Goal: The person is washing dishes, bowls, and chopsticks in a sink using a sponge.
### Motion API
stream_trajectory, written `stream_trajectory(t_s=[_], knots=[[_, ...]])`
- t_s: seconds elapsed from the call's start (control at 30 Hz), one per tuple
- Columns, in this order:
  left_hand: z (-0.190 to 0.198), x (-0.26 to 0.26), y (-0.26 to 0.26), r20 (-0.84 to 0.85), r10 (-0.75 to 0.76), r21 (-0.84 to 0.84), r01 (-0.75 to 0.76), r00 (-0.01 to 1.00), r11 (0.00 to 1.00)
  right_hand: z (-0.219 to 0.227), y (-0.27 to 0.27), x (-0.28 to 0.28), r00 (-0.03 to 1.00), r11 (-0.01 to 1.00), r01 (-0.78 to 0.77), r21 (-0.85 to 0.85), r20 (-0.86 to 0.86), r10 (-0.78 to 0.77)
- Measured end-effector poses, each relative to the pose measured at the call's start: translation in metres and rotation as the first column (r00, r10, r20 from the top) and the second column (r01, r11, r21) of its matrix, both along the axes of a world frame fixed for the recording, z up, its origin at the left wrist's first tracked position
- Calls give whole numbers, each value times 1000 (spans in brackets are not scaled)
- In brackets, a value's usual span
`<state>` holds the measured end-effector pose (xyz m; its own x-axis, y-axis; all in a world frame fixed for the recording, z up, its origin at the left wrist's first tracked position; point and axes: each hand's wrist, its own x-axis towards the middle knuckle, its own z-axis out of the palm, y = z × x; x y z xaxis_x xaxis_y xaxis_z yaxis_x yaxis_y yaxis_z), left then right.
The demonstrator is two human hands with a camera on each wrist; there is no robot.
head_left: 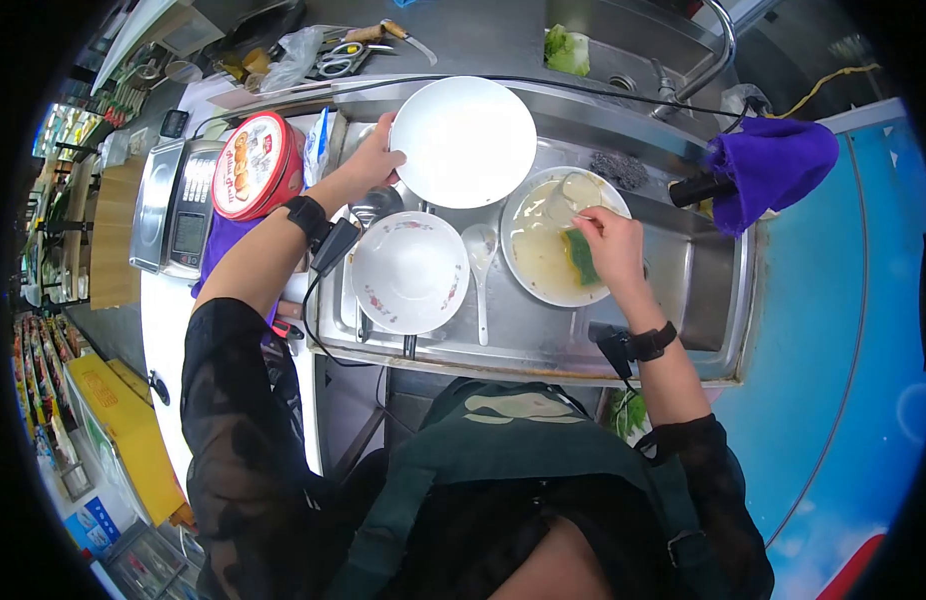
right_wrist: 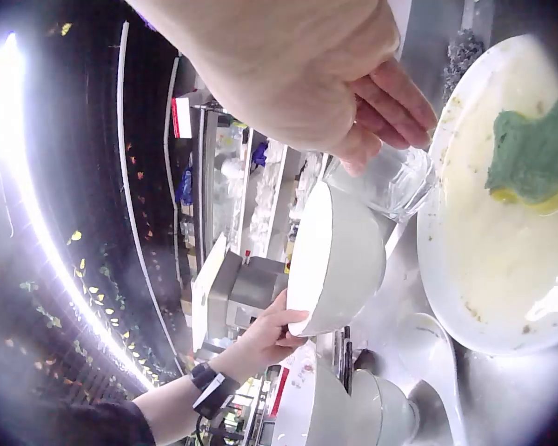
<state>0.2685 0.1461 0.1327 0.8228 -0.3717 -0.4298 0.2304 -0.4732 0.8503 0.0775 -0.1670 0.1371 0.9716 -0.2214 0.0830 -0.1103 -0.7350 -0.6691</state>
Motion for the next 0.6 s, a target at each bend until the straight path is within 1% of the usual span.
stream_trajectory(t_s=[0.07,0.13,0.17,0.23,0.33,0.37,0.43,0.6], knots=[[1,1,-9,9,-35,3,35,999,999,0,-5,-7,999,999,32,-6,-1,-32],[-4,5,-16,-5,-103,35,104,995,994,-1,-9,-13,999,999,40,5,21,-40],[-6,6,-19,-7,-109,35,110,994,993,0,-10,-15,999,999,46,5,20,-46],[-12,9,-25,-8,-148,95,148,989,984,4,-10,-20,997,997,70,13,12,-70],[-15,13,-26,-36,-169,76,172,985,982,7,-10,-25,996,996,89,26,11,-89],[-15,13,-27,-36,-176,75,178,984,981,7,-10,-27,995,995,95,25,11,-96],[-12,12,-28,-40,-122,79,125,992,989,5,-10,-29,993,995,80,53,77,-84],[-24,20,-16,-27,-119,76,121,993,990,8,-8,-35,996,996,61,72,67,-66]])
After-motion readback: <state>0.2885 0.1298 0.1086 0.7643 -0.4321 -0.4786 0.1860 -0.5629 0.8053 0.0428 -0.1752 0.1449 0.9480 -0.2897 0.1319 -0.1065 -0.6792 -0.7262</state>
